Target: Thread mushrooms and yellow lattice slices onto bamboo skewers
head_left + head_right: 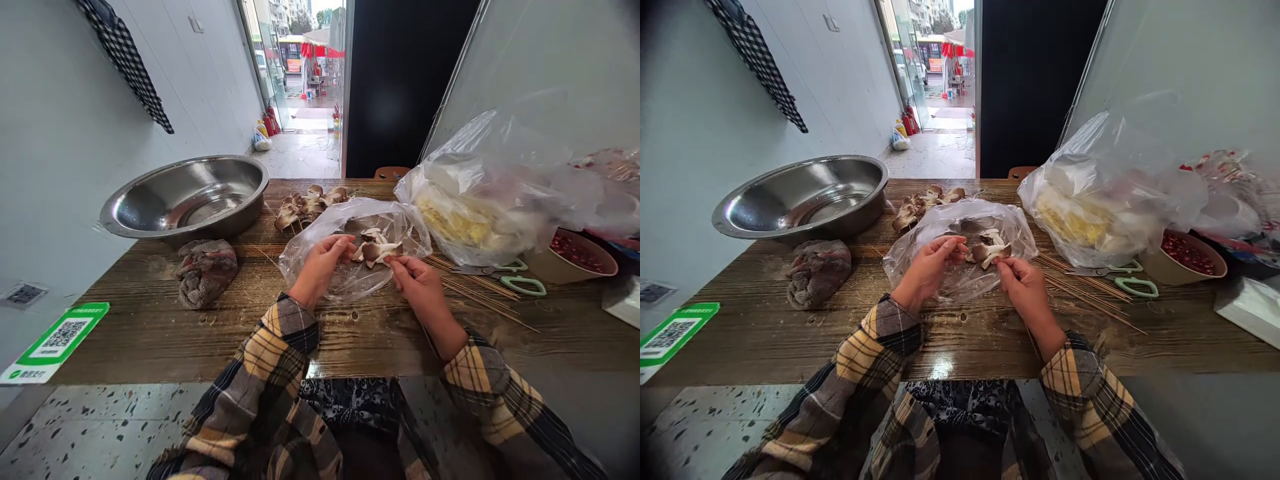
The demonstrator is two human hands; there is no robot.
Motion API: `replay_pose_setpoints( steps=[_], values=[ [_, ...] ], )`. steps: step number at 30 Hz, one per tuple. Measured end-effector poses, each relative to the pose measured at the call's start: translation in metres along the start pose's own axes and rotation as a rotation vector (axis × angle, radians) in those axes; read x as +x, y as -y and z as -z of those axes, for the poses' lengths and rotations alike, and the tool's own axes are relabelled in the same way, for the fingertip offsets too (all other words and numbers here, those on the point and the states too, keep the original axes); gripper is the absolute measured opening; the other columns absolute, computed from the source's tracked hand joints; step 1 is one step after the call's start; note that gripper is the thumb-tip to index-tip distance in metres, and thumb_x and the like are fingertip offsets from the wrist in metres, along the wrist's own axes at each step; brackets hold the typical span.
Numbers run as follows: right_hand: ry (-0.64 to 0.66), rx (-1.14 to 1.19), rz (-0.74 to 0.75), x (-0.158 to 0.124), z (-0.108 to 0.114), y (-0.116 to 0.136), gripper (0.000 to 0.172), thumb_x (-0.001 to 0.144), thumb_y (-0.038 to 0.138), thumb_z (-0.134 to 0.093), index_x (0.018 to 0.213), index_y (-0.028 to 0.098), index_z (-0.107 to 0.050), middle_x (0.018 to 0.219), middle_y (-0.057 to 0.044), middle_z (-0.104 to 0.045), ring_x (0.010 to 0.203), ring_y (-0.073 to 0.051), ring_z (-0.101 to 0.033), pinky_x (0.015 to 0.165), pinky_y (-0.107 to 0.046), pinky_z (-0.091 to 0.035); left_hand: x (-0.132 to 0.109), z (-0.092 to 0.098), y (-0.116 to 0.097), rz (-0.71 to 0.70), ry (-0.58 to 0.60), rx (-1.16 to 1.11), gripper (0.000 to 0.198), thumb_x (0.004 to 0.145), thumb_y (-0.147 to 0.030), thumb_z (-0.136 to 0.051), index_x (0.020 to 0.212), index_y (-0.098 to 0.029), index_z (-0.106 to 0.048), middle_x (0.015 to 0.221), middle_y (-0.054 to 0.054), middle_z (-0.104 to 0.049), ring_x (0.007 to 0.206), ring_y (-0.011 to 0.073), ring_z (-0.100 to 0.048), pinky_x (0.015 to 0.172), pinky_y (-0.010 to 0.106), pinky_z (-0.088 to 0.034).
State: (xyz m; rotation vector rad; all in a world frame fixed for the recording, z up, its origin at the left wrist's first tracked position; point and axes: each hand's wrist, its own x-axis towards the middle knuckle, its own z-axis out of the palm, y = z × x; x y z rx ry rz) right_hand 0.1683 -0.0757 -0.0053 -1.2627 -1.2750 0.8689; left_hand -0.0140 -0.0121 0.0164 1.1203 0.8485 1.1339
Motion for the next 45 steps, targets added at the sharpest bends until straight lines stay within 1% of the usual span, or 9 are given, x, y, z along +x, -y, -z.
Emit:
replay_pose_setpoints(
  steps=[5, 9, 15, 20, 25, 32, 35, 39, 45],
  values=[
    [-0.086, 0.035, -0.030, 0.004, 0.003, 0.000, 0.039, 0.081, 0.049, -0.062, 0.094, 0.013, -0.070, 0.048, 0.007, -0.043, 0.042, -0.008, -0.035, 0.042, -0.022, -0.025, 0.011, 0.008, 0.010, -0.165, -0.105, 0.406, 0.011, 0.077, -0.023, -0.064, 0.083, -0.017, -0.071, 0.076, 0.004, -0.066, 0.071, 0.0148, -0.057, 0.069, 0.027, -0.043],
    [-0.066, 0.047, -0.023, 0.004, 0.001, 0.002, 0.039, 0.080, 0.049, -0.062, 0.091, 0.012, -0.070, 0.047, 0.007, -0.045, 0.041, -0.008, -0.036, 0.042, -0.022, -0.026, 0.015, 0.004, 0.021, -0.348, -0.061, 0.847, 0.014, 0.078, -0.015, -0.059, 0.081, -0.019, -0.072, 0.082, 0.006, -0.065, 0.079, 0.0181, -0.057, 0.075, 0.029, -0.042],
    [-0.051, 0.011, 0.028, 0.005, 0.001, 0.000, 0.037, 0.082, 0.047, -0.060, 0.091, 0.012, -0.070, 0.047, 0.006, -0.047, 0.043, -0.008, -0.039, 0.043, -0.022, -0.028, 0.024, -0.005, 0.025, -0.369, -0.061, 1.271, 0.021, 0.085, -0.025, -0.054, 0.089, -0.017, -0.073, 0.088, 0.011, -0.062, 0.089, 0.0240, -0.055, 0.080, 0.035, -0.040],
    [-0.073, 0.008, 0.037, 0.005, 0.002, -0.003, 0.037, 0.083, 0.047, -0.059, 0.089, 0.012, -0.070, 0.048, 0.005, -0.048, 0.043, -0.009, -0.041, 0.045, -0.022, -0.030, 0.032, -0.017, 0.027, -0.354, -0.063, 1.358, 0.018, 0.082, -0.026, -0.059, 0.076, -0.017, -0.073, 0.086, 0.012, -0.060, 0.091, 0.0265, -0.054, 0.083, 0.038, -0.038],
    [-0.074, 0.015, 0.040, 0.006, 0.003, -0.003, 0.036, 0.085, 0.047, -0.058, 0.085, 0.013, -0.069, 0.049, 0.005, -0.048, 0.044, -0.008, -0.040, 0.045, -0.022, -0.030, 0.034, -0.015, 0.028, -0.341, -0.135, 1.161, 0.014, 0.080, -0.023, -0.061, 0.072, -0.017, -0.070, 0.080, 0.009, -0.061, 0.081, 0.0210, -0.055, 0.075, 0.033, -0.040],
    [-0.023, -0.002, 0.065, 0.002, 0.002, 0.003, 0.036, 0.084, 0.049, -0.059, 0.081, 0.014, -0.069, 0.047, 0.005, -0.046, 0.044, -0.009, -0.040, 0.045, -0.023, -0.028, 0.017, -0.010, 0.016, -0.090, -0.128, 0.349, 0.012, 0.072, -0.025, -0.065, 0.076, -0.014, -0.065, 0.064, 0.000, -0.061, 0.056, 0.0097, -0.051, 0.053, 0.022, -0.036],
    [0.005, 0.022, 0.041, 0.000, 0.000, 0.006, 0.038, 0.082, 0.050, -0.059, 0.081, 0.014, -0.069, 0.048, 0.006, -0.046, 0.043, -0.009, -0.038, 0.044, -0.023, -0.027, 0.008, -0.008, 0.010, -0.017, -0.127, 0.133, 0.022, 0.067, -0.023, -0.067, 0.087, -0.015, -0.064, 0.070, 0.000, -0.063, 0.054, 0.0076, -0.053, 0.045, 0.019, -0.031],
    [0.065, 0.031, 0.045, -0.003, -0.001, 0.005, 0.036, 0.083, 0.047, -0.058, 0.083, 0.013, -0.069, 0.048, 0.006, -0.045, 0.044, -0.008, -0.037, 0.045, -0.023, -0.027, 0.003, -0.003, 0.008, 0.007, -0.098, -0.009, 0.039, 0.064, -0.019, -0.070, 0.102, -0.015, -0.062, 0.077, 0.000, -0.065, 0.059, 0.0088, -0.059, 0.048, 0.019, -0.040],
    [0.112, 0.035, 0.052, -0.003, -0.002, 0.004, 0.034, 0.084, 0.045, -0.057, 0.082, 0.013, -0.068, 0.048, 0.006, -0.044, 0.044, -0.008, -0.037, 0.045, -0.023, -0.027, 0.003, 0.000, 0.008, 0.014, -0.072, -0.169, 0.033, 0.062, -0.019, -0.078, 0.087, -0.015, -0.058, 0.087, 0.002, -0.069, 0.068, 0.0105, -0.065, 0.060, 0.022, -0.051]
  ],
)
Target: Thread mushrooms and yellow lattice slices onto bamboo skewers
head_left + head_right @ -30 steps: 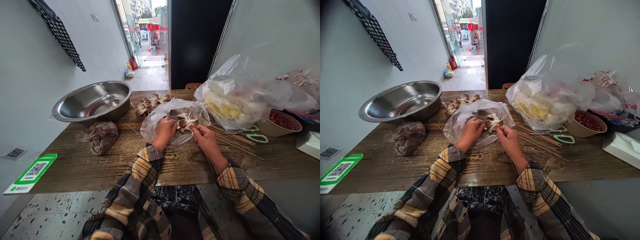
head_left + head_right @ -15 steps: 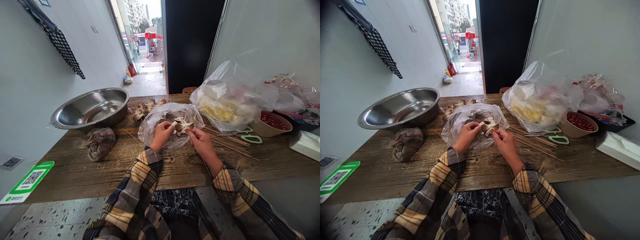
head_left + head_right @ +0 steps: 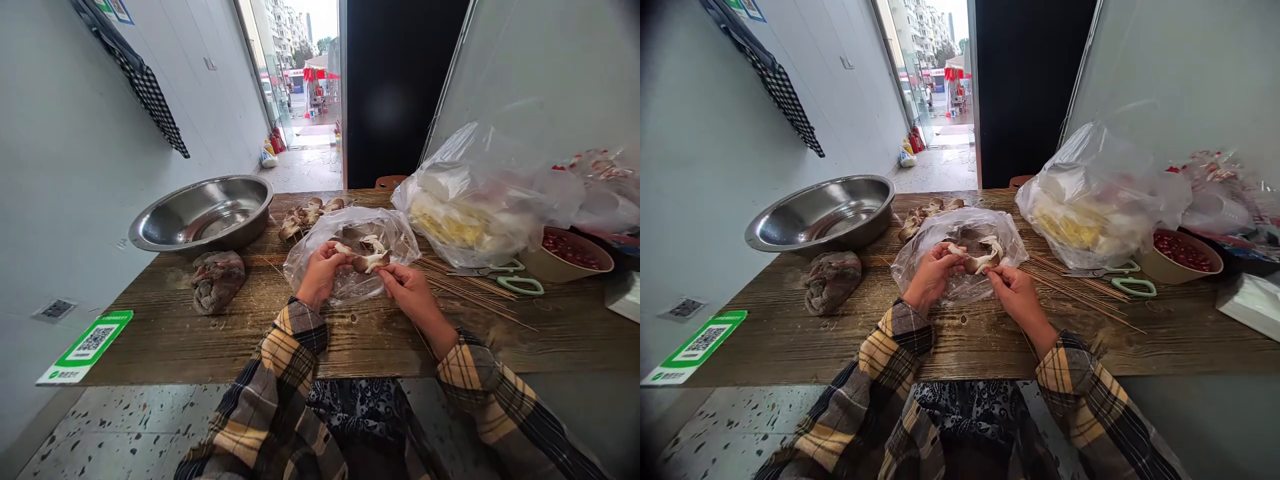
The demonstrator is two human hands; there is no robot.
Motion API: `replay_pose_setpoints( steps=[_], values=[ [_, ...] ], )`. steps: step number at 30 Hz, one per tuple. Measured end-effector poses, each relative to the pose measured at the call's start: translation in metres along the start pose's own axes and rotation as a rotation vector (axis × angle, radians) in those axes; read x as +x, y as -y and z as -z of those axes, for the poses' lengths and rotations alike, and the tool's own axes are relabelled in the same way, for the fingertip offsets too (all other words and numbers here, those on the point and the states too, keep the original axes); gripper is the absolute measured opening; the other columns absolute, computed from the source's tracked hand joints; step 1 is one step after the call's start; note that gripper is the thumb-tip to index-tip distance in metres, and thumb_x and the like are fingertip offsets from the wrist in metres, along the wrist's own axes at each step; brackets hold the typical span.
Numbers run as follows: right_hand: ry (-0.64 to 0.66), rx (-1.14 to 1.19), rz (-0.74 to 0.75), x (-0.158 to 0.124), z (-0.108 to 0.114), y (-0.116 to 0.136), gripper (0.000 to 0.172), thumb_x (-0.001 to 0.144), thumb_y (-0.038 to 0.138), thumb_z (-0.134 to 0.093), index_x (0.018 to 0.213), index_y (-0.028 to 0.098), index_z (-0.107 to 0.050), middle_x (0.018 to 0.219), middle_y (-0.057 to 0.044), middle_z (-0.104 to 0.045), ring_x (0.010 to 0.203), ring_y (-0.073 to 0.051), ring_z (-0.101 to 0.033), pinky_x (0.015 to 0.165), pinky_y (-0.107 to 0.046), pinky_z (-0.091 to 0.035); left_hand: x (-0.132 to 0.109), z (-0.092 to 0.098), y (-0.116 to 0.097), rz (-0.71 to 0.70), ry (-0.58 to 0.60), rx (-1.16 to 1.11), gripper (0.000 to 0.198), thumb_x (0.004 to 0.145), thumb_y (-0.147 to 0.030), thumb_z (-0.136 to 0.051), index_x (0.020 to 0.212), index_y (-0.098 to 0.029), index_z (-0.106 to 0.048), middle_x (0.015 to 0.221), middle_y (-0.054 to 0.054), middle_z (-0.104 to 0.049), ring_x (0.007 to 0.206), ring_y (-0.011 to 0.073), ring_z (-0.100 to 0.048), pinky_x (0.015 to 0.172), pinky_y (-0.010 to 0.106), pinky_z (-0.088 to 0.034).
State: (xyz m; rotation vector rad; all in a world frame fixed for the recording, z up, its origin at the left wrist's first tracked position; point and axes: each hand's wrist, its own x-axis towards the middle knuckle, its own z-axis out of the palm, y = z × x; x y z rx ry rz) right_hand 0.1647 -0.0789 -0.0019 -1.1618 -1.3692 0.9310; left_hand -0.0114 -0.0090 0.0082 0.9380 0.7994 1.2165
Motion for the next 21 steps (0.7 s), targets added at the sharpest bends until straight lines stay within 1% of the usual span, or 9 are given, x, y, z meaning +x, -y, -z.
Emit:
replay_pose_setpoints(
  steps=[2, 5, 9, 13, 17, 21],
  values=[
    [0.006, -0.002, -0.001, -0.0005, -0.0006, 0.0010, 0.034, 0.084, 0.045, -0.057, 0.083, 0.013, -0.069, 0.048, 0.006, -0.043, 0.044, -0.008, -0.037, 0.045, -0.023, -0.027, 0.0000, 0.0000, -0.0013, -0.002, 0.012, -0.047, 0.033, 0.061, -0.018, -0.079, 0.086, -0.014, -0.058, 0.092, 0.004, -0.070, 0.074, 0.0116, -0.067, 0.067, 0.022, -0.052],
    [0.031, -0.040, 0.000, -0.0020, -0.0018, 0.0022, 0.034, 0.085, 0.045, -0.057, 0.084, 0.013, -0.069, 0.048, 0.006, -0.044, 0.044, -0.009, -0.037, 0.044, -0.023, -0.028, -0.0002, -0.0012, -0.0031, 0.003, 0.035, -0.092, 0.031, 0.063, -0.020, -0.081, 0.085, -0.014, -0.059, 0.090, 0.005, -0.070, 0.079, 0.0124, -0.068, 0.075, 0.023, -0.052],
    [0.091, -0.132, 0.037, -0.0027, -0.0036, 0.0015, 0.033, 0.086, 0.043, -0.055, 0.085, 0.014, -0.070, 0.048, 0.005, -0.047, 0.044, -0.009, -0.039, 0.045, -0.023, -0.030, -0.0002, -0.0030, -0.0034, -0.008, 0.037, -0.116, 0.029, 0.067, -0.030, -0.081, 0.084, -0.013, -0.063, 0.086, 0.005, -0.071, 0.078, 0.0130, -0.068, 0.077, 0.026, -0.053],
    [0.131, -0.198, 0.064, -0.0017, -0.0047, -0.0007, 0.031, 0.087, 0.041, -0.054, 0.087, 0.015, -0.071, 0.049, 0.004, -0.048, 0.046, -0.010, -0.041, 0.047, -0.024, -0.032, -0.0002, -0.0034, -0.0025, -0.021, 0.009, -0.115, 0.029, 0.063, -0.026, -0.083, 0.086, -0.012, -0.071, 0.087, 0.005, -0.072, 0.078, 0.0126, -0.067, 0.081, 0.027, -0.053],
    [0.122, -0.197, 0.059, -0.0014, -0.0052, -0.0010, 0.031, 0.087, 0.042, -0.054, 0.084, 0.015, -0.071, 0.049, 0.004, -0.048, 0.047, -0.011, -0.042, 0.048, -0.024, -0.033, -0.0013, -0.0048, -0.0029, -0.011, -0.008, -0.113, 0.032, 0.060, -0.024, -0.085, 0.088, -0.013, -0.073, 0.084, 0.004, -0.072, 0.076, 0.0120, -0.066, 0.080, 0.027, -0.054],
    [0.118, -0.183, 0.046, -0.0008, -0.0044, -0.0026, 0.032, 0.087, 0.042, -0.054, 0.084, 0.015, -0.070, 0.049, 0.005, -0.047, 0.046, -0.010, -0.041, 0.048, -0.024, -0.032, -0.0022, -0.0071, -0.0031, -0.023, -0.029, -0.104, 0.033, 0.057, -0.024, -0.087, 0.083, -0.013, -0.070, 0.080, 0.002, -0.071, 0.074, 0.0117, -0.067, 0.074, 0.025, -0.055]
  ],
)
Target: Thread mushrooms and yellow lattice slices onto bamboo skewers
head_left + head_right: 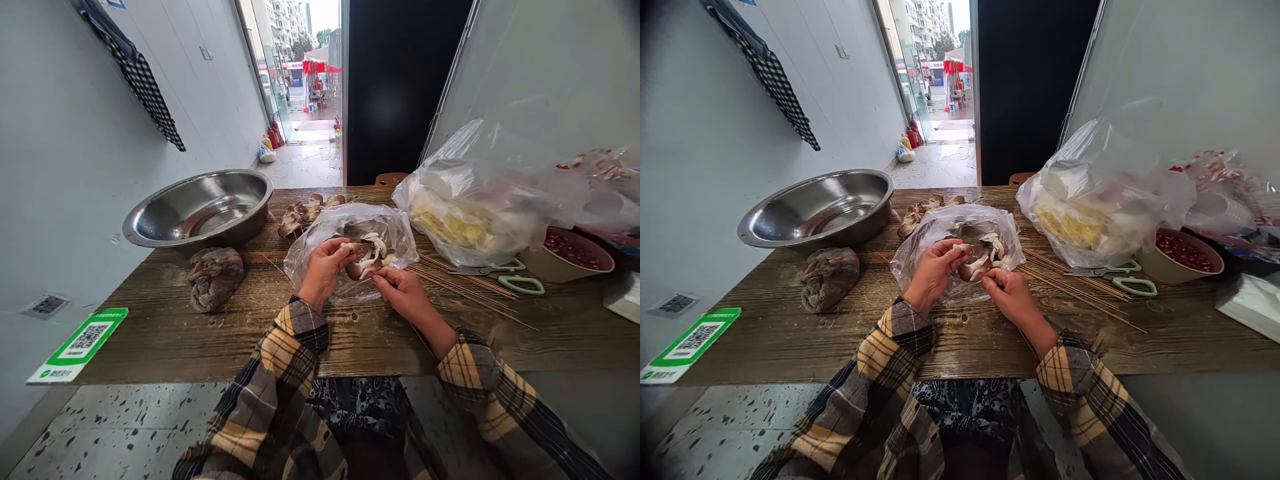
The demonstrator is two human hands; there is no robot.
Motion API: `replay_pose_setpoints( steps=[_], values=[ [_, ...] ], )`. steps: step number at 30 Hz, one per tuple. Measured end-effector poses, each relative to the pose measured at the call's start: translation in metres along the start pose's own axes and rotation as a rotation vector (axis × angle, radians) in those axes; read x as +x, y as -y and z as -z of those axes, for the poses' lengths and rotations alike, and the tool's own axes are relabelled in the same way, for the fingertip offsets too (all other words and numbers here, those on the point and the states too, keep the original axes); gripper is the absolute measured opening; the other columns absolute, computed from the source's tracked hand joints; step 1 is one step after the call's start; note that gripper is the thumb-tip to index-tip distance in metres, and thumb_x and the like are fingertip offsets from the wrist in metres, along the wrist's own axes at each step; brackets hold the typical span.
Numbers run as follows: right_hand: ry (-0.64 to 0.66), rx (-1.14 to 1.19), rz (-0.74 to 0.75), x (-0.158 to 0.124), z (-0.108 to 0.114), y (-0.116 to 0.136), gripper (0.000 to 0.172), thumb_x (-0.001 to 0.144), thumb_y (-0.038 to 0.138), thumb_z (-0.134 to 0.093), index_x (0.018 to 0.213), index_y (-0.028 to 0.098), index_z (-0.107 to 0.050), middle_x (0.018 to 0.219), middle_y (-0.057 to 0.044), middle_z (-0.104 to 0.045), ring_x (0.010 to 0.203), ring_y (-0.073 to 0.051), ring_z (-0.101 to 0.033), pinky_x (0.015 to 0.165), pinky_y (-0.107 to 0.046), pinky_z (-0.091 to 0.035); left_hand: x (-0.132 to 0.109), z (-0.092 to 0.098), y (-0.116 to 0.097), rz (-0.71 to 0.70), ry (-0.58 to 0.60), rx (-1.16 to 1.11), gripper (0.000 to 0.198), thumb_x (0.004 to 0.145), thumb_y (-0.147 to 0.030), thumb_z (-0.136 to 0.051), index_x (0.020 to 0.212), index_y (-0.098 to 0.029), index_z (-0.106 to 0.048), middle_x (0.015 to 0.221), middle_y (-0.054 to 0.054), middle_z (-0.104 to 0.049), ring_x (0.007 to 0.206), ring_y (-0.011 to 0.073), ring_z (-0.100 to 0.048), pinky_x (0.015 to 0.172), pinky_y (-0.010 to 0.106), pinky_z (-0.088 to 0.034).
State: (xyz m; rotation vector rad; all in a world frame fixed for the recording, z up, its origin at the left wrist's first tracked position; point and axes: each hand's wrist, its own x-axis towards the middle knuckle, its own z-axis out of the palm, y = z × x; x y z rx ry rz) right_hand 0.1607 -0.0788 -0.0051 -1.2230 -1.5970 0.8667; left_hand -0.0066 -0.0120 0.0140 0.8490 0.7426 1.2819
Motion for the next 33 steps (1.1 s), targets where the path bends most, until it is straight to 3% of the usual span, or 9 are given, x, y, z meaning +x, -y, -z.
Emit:
replay_pose_setpoints(
  steps=[7, 14, 33],
  values=[
    [-0.061, 0.012, -0.013, 0.0007, 0.0008, -0.0041, 0.033, 0.087, 0.044, -0.055, 0.081, 0.015, -0.069, 0.051, 0.005, -0.046, 0.047, -0.010, -0.040, 0.048, -0.024, -0.030, -0.0003, 0.0007, 0.0026, -0.002, 0.056, 0.095, 0.033, 0.061, -0.027, -0.085, 0.082, -0.013, -0.065, 0.077, 0.004, -0.072, 0.075, 0.0147, -0.070, 0.069, 0.022, -0.052],
    [-0.012, -0.033, -0.001, -0.0013, 0.0012, -0.0032, 0.032, 0.088, 0.044, -0.055, 0.084, 0.016, -0.070, 0.050, 0.004, -0.047, 0.047, -0.011, -0.041, 0.049, -0.025, -0.032, 0.0006, 0.0021, 0.0042, -0.045, -0.012, 0.120, 0.032, 0.063, -0.031, -0.083, 0.080, -0.013, -0.062, 0.075, 0.004, -0.071, 0.075, 0.0166, -0.070, 0.073, 0.028, -0.053],
    [-0.058, 0.006, -0.039, -0.0005, 0.0007, -0.0055, 0.035, 0.086, 0.048, -0.057, 0.082, 0.015, -0.070, 0.049, 0.005, -0.047, 0.045, -0.010, -0.039, 0.047, -0.024, -0.029, 0.0017, 0.0007, 0.0059, -0.123, 0.026, 0.184, 0.025, 0.061, -0.023, -0.082, 0.077, -0.015, -0.064, 0.077, 0.002, -0.071, 0.075, 0.0142, -0.068, 0.071, 0.024, -0.050]
  ],
)
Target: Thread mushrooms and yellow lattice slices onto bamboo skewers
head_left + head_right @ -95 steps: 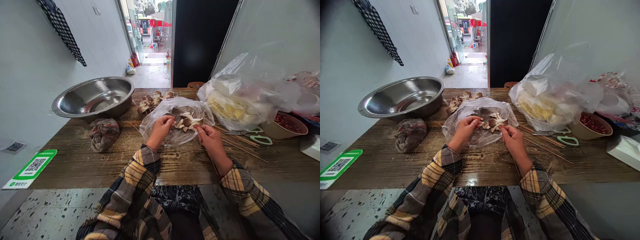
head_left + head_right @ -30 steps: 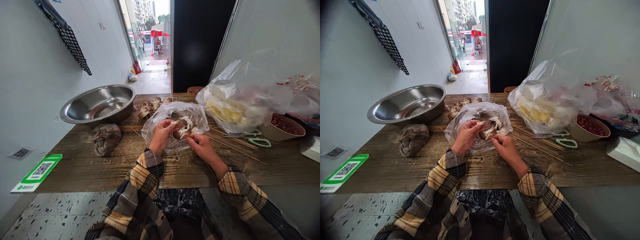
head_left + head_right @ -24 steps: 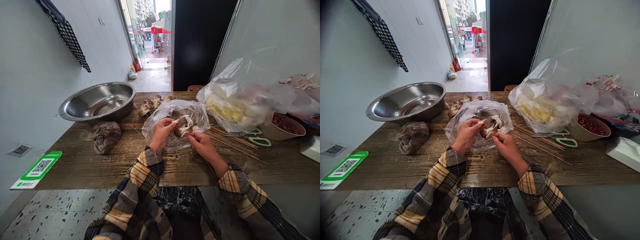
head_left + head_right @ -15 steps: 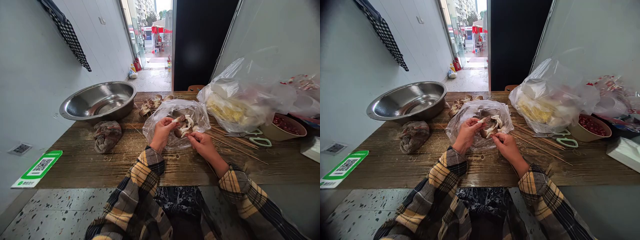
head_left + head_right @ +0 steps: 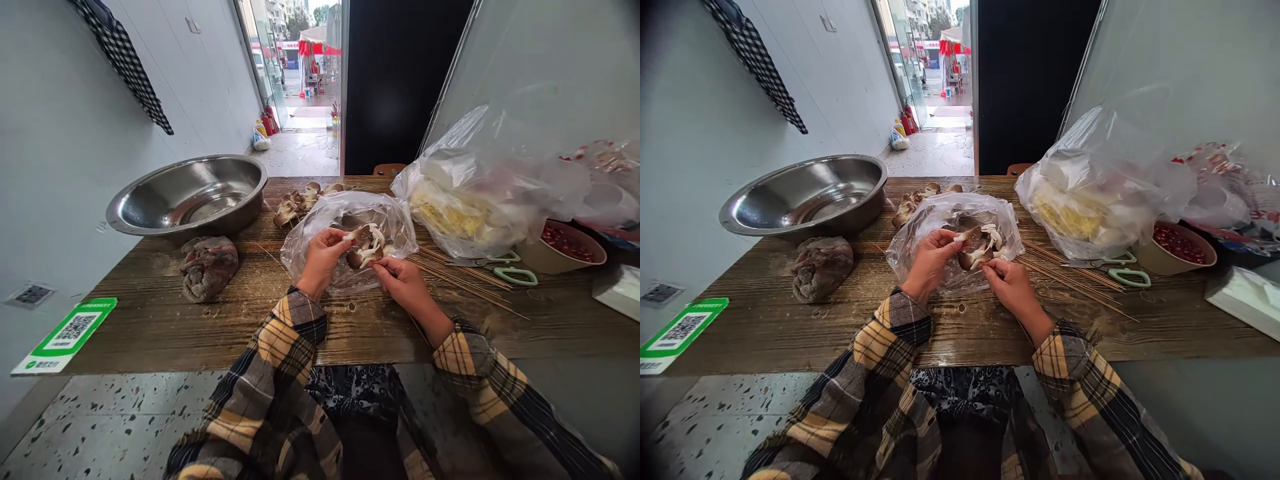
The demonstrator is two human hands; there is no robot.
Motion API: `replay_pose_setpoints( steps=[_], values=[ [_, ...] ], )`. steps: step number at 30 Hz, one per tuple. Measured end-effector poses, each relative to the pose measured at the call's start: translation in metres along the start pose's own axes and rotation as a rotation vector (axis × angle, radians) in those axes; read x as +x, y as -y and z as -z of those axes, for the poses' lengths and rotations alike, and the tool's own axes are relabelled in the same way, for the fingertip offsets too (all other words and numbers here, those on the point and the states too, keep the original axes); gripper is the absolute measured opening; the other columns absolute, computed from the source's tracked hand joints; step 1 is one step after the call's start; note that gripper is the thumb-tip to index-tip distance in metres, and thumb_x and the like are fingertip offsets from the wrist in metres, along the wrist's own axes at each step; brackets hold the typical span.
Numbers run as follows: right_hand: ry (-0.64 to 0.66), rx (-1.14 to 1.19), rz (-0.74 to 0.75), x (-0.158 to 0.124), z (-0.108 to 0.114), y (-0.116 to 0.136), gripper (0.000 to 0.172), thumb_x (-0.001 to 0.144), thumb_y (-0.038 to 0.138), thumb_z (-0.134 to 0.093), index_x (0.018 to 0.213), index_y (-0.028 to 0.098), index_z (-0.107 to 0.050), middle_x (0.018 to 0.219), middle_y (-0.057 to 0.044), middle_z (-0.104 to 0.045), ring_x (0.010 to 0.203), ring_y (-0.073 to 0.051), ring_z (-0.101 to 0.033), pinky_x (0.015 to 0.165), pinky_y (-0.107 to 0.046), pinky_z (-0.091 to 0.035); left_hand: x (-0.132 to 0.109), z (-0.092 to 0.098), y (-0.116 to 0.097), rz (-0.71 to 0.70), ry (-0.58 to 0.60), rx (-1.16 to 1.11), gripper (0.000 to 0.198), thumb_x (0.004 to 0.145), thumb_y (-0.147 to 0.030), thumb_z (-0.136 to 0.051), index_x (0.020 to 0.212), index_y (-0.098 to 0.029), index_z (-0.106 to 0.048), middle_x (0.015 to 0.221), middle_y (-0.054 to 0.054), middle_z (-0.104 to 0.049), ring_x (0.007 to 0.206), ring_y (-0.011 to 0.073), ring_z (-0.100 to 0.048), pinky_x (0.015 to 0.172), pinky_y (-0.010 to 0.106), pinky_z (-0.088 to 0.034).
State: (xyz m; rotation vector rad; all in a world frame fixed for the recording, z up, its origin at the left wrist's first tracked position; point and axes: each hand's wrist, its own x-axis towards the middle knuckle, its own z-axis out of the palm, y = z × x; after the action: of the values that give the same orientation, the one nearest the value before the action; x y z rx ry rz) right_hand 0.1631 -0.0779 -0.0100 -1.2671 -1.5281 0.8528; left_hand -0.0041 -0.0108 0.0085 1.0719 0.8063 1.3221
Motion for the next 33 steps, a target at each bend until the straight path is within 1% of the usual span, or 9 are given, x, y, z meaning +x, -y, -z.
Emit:
replay_pose_setpoints(
  steps=[6, 12, 17, 19, 21, 24, 26, 29, 33],
  values=[
    [0.009, 0.109, -0.070, -0.001, 0.003, 0.003, 0.037, 0.082, 0.052, -0.060, 0.082, 0.016, -0.068, 0.049, 0.006, -0.045, 0.044, -0.009, -0.037, 0.045, -0.024, -0.028, 0.002, -0.001, 0.001, 0.027, 0.078, -0.026, 0.023, 0.062, -0.020, -0.081, 0.077, -0.015, -0.065, 0.075, 0.002, -0.069, 0.076, 0.0156, -0.068, 0.071, 0.025, -0.049],
    [0.000, 0.122, -0.092, -0.001, 0.004, 0.003, 0.037, 0.082, 0.052, -0.060, 0.084, 0.016, -0.068, 0.049, 0.006, -0.044, 0.042, -0.008, -0.035, 0.042, -0.023, -0.025, 0.001, -0.006, -0.002, 0.014, 0.101, 0.009, 0.018, 0.067, -0.017, -0.079, 0.076, -0.014, -0.064, 0.074, 0.002, -0.068, 0.075, 0.0142, -0.067, 0.072, 0.025, -0.048],
    [-0.019, 0.125, -0.065, -0.002, 0.003, 0.005, 0.035, 0.082, 0.050, -0.059, 0.081, 0.016, -0.066, 0.049, 0.006, -0.045, 0.042, -0.007, -0.036, 0.043, -0.023, -0.026, -0.005, -0.012, -0.002, 0.010, 0.210, 0.073, 0.010, 0.072, -0.013, -0.072, 0.077, -0.013, -0.064, 0.068, -0.001, -0.063, 0.059, 0.0079, -0.056, 0.059, 0.022, -0.043],
    [-0.034, 0.116, -0.062, -0.002, 0.003, 0.005, 0.036, 0.083, 0.050, -0.059, 0.083, 0.016, -0.066, 0.049, 0.006, -0.045, 0.043, -0.008, -0.037, 0.043, -0.023, -0.027, -0.007, -0.014, -0.002, 0.029, 0.243, 0.069, 0.008, 0.074, -0.012, -0.070, 0.078, -0.014, -0.064, 0.066, -0.002, -0.060, 0.056, 0.0063, -0.052, 0.056, 0.021, -0.041],
    [-0.048, 0.121, -0.065, -0.001, 0.003, 0.005, 0.036, 0.083, 0.051, -0.059, 0.086, 0.015, -0.066, 0.049, 0.006, -0.045, 0.044, -0.008, -0.038, 0.044, -0.023, -0.028, -0.007, -0.015, -0.002, 0.057, 0.233, 0.018, 0.009, 0.075, -0.016, -0.071, 0.079, -0.013, -0.064, 0.067, -0.002, -0.059, 0.057, 0.0060, -0.051, 0.056, 0.021, -0.041],
    [-0.049, 0.132, -0.071, 0.000, 0.002, 0.004, 0.037, 0.083, 0.051, -0.059, 0.089, 0.015, -0.066, 0.050, 0.006, -0.046, 0.044, -0.008, -0.038, 0.045, -0.023, -0.029, -0.007, -0.015, -0.002, 0.115, 0.185, -0.089, 0.017, 0.075, -0.026, -0.074, 0.083, -0.014, -0.065, 0.075, 0.000, -0.061, 0.062, 0.0070, -0.054, 0.059, 0.020, -0.044],
    [-0.039, 0.120, -0.063, 0.000, 0.001, 0.004, 0.037, 0.083, 0.051, -0.058, 0.088, 0.016, -0.066, 0.050, 0.006, -0.046, 0.044, -0.009, -0.039, 0.045, -0.023, -0.029, -0.007, -0.015, 0.000, 0.161, 0.201, -0.113, 0.023, 0.075, -0.034, -0.074, 0.084, -0.014, -0.066, 0.078, 0.002, -0.063, 0.065, 0.0084, -0.055, 0.060, 0.021, -0.046],
    [-0.023, 0.095, -0.043, 0.000, 0.000, 0.003, 0.036, 0.084, 0.051, -0.058, 0.084, 0.016, -0.066, 0.049, 0.006, -0.046, 0.044, -0.009, -0.039, 0.046, -0.023, -0.030, -0.008, -0.015, 0.004, 0.176, 0.240, -0.077, 0.030, 0.074, -0.043, -0.074, 0.079, -0.014, -0.068, 0.072, 0.002, -0.061, 0.062, 0.0090, -0.053, 0.057, 0.022, -0.046],
    [-0.004, 0.108, -0.057, 0.000, -0.002, 0.002, 0.036, 0.083, 0.051, -0.060, 0.086, 0.015, -0.067, 0.051, 0.005, -0.048, 0.044, -0.008, -0.039, 0.045, -0.023, -0.030, -0.008, -0.015, 0.007, 0.131, 0.193, -0.058, 0.030, 0.070, -0.042, -0.077, 0.075, -0.013, -0.070, 0.062, -0.001, -0.056, 0.055, 0.0067, -0.045, 0.051, 0.021, -0.038]
  ],
)
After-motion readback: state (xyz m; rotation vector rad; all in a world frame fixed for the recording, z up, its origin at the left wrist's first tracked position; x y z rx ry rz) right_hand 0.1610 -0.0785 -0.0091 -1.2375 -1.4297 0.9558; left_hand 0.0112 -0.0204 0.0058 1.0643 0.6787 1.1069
